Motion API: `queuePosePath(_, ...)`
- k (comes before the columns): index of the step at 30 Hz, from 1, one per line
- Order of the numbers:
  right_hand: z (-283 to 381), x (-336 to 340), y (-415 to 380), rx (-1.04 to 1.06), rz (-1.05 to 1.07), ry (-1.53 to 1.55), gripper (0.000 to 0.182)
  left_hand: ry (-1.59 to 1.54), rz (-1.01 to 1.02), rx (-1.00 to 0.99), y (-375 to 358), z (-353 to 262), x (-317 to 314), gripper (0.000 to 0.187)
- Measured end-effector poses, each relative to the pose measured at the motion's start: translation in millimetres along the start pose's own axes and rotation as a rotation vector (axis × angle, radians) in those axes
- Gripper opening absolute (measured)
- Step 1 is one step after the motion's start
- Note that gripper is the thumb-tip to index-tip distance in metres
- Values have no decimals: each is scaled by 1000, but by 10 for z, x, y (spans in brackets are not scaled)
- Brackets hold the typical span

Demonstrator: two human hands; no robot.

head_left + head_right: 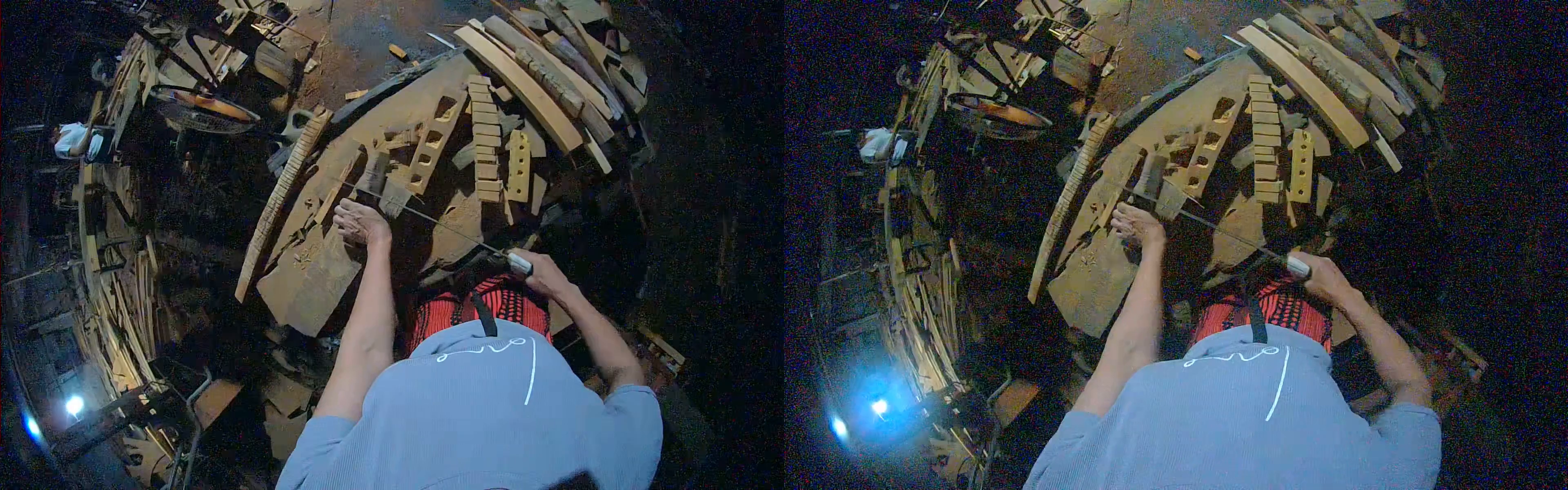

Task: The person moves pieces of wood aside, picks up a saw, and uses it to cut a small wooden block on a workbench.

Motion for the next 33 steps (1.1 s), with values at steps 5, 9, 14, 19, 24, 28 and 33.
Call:
queuePosePath(5, -36, 36, 133, 19, -34, -55, 37, 13, -108, 16, -8, 8, -43, 13)
queuePosePath(9, 101, 137, 31, 12, 13, -30, 35, 100, -198, -71, -31, 54, -277, 14)
queuePosePath(14, 344, 126, -162, -16, 24, -167, 38, 62, -118, -42, 3, 28, -84, 14)
queuePosePath(19, 424, 146, -119, -77, 57, -158, 39, 208, -366, -126, -58, 76, -272, 14)
queuePosePath(24, 529, -55, 257, -12, 58, -173, 40, 67, -95, -21, -7, 61, -197, 13)
queuePosePath(28, 611, -230, 458, -33, 47, -271, 41, 110, -169, -54, -25, 6, -37, 12)
queuePosePath(33, 621, -117, 241, 74, 41, -200, 45, 83, -100, -114, -20, 4, 40, 11)
Point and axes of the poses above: each hand's wrist, its own y-axis towards the middle knuckle, its own x-axis out of the back of the hand, z = x × y, the point moved 2 cm from there along y, towards the middle knuckle, and after that the axes turned 9 degrees about -z, right-handed, at the moved point
